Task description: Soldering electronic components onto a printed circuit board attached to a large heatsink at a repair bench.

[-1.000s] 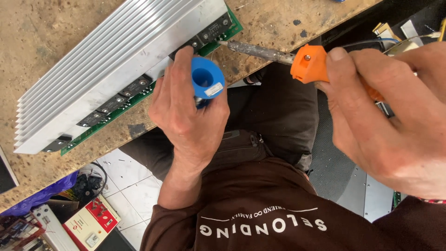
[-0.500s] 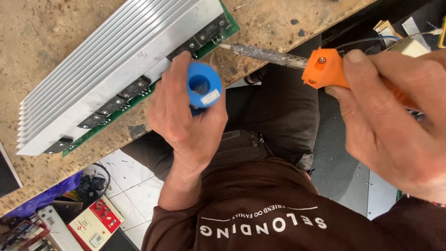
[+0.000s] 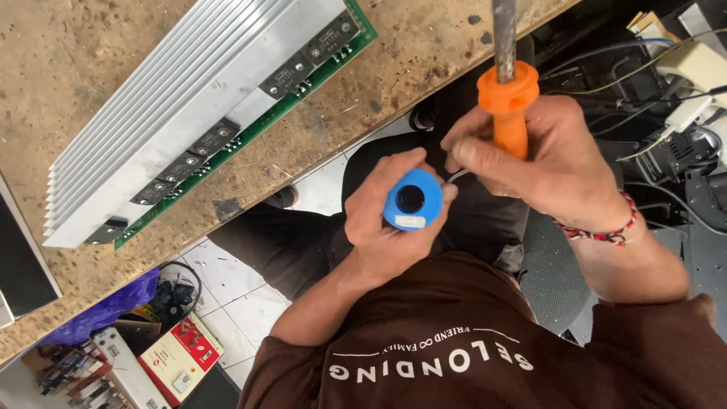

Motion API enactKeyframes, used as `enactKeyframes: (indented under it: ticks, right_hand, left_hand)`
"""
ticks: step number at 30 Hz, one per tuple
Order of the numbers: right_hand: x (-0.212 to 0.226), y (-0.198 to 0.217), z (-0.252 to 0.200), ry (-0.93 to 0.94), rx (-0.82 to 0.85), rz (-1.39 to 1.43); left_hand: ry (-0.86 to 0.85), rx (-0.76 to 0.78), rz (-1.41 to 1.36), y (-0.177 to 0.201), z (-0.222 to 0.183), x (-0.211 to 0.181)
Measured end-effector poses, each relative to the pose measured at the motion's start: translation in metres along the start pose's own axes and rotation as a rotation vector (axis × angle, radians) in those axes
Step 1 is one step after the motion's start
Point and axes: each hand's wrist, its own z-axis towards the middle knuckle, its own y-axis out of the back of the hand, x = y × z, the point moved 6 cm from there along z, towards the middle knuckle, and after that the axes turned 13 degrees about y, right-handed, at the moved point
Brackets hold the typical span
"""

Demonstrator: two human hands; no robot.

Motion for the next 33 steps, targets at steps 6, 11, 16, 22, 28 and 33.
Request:
enactKeyframes:
  ticks: [6,11,16,22,28,33]
  right_hand:
    - [-0.008,-0.01,-0.005,-0.035,-0.034,0.164]
    - [-0.002,0.001,-0.009,0.085,-0.158,-0.107]
    - [0.014,-0.001,-0.014,0.145,-0.209,-0.222]
    - [0.018,0.003,-0.021,0.143,-0.228,-0.248]
    - [0.025,0.032,-0.02,0.2,-0.116,-0.603]
    - [0.046,0.062,-0.038,0.508,0.024,-1.005]
  left_hand:
    - [0.054,-0.041,0.069,0.003,-0.003,0.013]
    - [0.148,-0.019,0.003,0.007,-0.002,0.005]
    - [0.161,0.006,-0.132,0.014,0.003,0.0]
    - [0.133,0.138,-0.249,0.015,0.001,0.005]
    - [-0.062,0.006,0.074,0.035,0.003,-0.012]
    - [-0.089,-0.163,0.172,0.067,0.021,-0.02]
